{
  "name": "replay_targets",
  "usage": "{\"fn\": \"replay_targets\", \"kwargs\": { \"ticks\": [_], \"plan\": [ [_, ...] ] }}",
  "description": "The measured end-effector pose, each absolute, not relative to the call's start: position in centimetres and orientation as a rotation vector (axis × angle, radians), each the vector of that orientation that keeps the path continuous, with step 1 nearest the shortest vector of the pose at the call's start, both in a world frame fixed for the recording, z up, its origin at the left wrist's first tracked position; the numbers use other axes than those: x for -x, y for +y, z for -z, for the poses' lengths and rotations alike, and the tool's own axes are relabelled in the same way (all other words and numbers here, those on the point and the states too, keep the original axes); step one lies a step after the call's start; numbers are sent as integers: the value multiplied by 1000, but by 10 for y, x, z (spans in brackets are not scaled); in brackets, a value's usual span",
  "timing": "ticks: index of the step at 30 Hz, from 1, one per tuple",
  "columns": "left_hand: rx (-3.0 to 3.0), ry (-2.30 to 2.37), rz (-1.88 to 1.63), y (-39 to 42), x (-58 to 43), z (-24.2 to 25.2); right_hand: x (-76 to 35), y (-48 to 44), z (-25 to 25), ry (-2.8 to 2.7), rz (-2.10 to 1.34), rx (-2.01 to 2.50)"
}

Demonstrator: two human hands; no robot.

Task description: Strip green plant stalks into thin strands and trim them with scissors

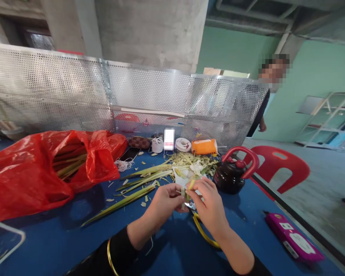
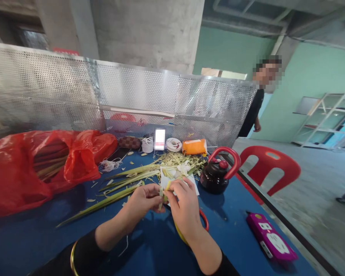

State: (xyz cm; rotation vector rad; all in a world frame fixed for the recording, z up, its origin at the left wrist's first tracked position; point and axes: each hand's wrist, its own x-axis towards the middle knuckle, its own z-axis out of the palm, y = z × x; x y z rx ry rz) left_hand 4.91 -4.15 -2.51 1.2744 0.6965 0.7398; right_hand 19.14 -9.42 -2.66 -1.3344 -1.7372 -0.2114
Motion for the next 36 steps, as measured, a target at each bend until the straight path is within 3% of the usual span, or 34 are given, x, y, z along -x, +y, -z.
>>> {"fn": "replay_targets", "kwargs": {
  "ticks": [16,28,36],
  "plan": [
    [-1245,767,-790,-43,-51,32,-188,-93,31,-1490,-185,1588],
    [-1081,806,-858,-30,-45,29,-201,-103,11,-1191,-862,1362],
    [-1276,768,-832,-33,-48,32,-197,-98,15,-1182,-740,1252]
  ]
}}
